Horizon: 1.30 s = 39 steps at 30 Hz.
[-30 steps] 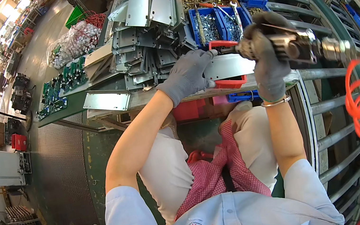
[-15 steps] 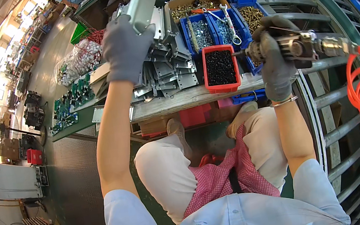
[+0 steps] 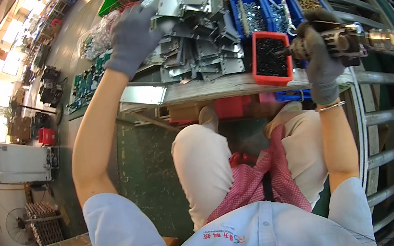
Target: Assembling small metal plates and components using a pneumatic screwdriver on an assembly line.
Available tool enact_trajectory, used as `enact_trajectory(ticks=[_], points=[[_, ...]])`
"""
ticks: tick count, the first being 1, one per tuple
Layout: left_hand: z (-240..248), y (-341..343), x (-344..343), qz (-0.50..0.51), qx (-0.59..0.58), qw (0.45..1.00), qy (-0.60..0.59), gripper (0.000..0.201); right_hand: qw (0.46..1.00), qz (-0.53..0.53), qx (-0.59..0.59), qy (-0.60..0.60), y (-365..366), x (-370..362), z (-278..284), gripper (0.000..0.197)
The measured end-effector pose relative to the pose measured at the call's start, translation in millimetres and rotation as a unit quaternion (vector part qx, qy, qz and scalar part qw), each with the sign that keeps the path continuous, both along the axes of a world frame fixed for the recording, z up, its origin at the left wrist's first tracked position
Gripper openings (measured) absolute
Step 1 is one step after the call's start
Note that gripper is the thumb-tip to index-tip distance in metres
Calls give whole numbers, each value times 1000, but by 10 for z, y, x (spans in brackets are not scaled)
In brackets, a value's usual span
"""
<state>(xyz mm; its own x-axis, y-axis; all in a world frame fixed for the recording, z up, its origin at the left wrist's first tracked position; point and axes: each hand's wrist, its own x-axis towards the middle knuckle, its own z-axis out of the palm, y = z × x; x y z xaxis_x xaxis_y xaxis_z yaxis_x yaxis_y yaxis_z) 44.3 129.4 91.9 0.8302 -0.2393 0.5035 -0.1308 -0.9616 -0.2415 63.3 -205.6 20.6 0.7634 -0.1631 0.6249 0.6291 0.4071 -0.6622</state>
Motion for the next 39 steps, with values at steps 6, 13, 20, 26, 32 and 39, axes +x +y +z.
enact_trajectory(ticks=[6,13,20,26,32,39], points=[[-673,961,-976,55,149,930,332,71,999,-39,-24,15,152,-31,85,26],[-896,1170,-862,94,125,887,435,87,997,-6,-38,59,254,-72,64,26],[-701,1249,-1068,28,65,920,384,53,999,-27,-30,23,303,-47,28,26],[-347,778,-1256,-10,62,991,115,32,996,-58,-33,-62,83,143,-107,24],[-336,-541,-983,-184,56,981,3,35,988,-127,-16,-88,-225,212,-87,27],[-760,-1533,-101,-263,130,954,58,33,975,-218,17,-45,-496,221,-168,34]])
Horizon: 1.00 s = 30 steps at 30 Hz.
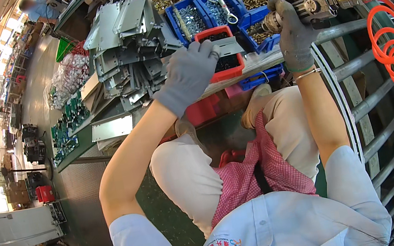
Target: Assembling small metal plates and components using a pneumatic screwdriver on an assembly line.
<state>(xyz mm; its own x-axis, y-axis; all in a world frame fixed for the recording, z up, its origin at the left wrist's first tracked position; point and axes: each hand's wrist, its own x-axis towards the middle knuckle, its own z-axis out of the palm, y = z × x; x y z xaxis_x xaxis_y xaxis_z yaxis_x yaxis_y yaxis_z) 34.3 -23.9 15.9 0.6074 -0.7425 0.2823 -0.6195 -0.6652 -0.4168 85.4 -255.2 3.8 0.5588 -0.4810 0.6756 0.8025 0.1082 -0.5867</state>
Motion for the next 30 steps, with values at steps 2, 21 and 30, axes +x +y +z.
enact_trajectory(ticks=[2,21,30], points=[[-128,-124,166,47,50,997,37,29,1000,3,7,4,-68,-3,-16,34],[-424,-271,1710,309,89,942,95,16,990,134,44,17,-91,-142,94,33],[-321,-175,1675,289,85,953,27,16,987,143,57,32,93,-140,108,34]])
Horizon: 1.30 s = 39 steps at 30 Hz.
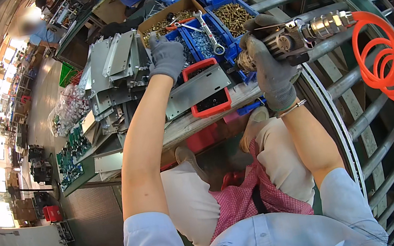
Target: Assembling small metal plates and components using a pneumatic screwdriver on an assembly line.
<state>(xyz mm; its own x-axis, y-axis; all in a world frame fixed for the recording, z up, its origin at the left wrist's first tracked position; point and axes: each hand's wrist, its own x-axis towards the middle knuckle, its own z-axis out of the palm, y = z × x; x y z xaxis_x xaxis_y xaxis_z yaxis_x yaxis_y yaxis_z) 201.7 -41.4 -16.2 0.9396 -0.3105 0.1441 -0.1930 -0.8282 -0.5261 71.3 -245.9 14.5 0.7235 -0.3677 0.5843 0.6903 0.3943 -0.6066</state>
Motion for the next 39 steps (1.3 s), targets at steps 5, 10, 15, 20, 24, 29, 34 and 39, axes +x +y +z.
enact_trajectory(ticks=[5,10,15,20,24,29,34,39], points=[[69,-7,-13,6,-5,1000,17,16,999,-37,-12,6,169,35,37,30],[142,51,-68,-5,-54,998,18,19,1000,-7,-8,23,342,-35,114,27],[278,-5,-422,-103,-214,965,-115,22,999,-34,-40,-14,304,23,81,27],[211,3,-1112,41,-872,445,202,19,999,-41,-13,12,270,-28,177,24],[131,96,-1205,96,-861,396,305,26,999,-40,7,-9,241,32,98,30],[-25,176,-1147,84,-868,332,360,26,997,-21,72,16,300,31,108,31],[-56,179,-1153,79,-871,324,360,27,995,-5,88,43,267,27,110,32],[-20,157,-1182,47,-869,292,397,27,993,20,98,63,252,49,79,34]])
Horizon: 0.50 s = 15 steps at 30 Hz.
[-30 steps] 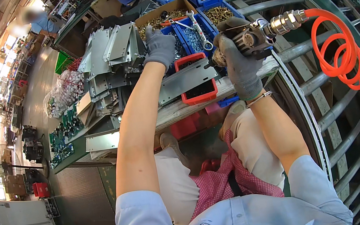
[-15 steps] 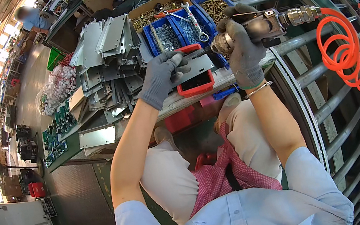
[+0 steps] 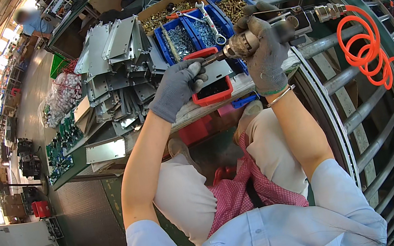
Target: Assembling small metal plates and components using a pneumatic screwdriver on an assembly line.
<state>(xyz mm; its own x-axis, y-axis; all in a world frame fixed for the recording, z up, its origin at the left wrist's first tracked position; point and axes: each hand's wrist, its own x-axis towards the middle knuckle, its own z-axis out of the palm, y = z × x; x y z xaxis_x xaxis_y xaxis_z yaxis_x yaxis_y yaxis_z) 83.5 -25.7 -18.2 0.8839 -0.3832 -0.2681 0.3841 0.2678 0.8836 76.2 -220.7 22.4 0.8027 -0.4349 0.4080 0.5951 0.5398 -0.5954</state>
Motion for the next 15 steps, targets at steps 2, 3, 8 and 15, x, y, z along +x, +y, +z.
enact_trajectory(ticks=[2,3,8,15], points=[[-34,5,30,-3,-16,1000,3,27,1000,0,5,5,-12,-14,9,35],[-52,11,40,-6,-34,999,4,27,1000,7,-1,15,-25,-29,14,35],[-82,-20,48,-14,-77,997,22,28,999,30,5,25,-48,-87,83,36],[99,-347,-28,9,199,977,-81,27,998,-44,-53,-13,-111,129,-88,29]])
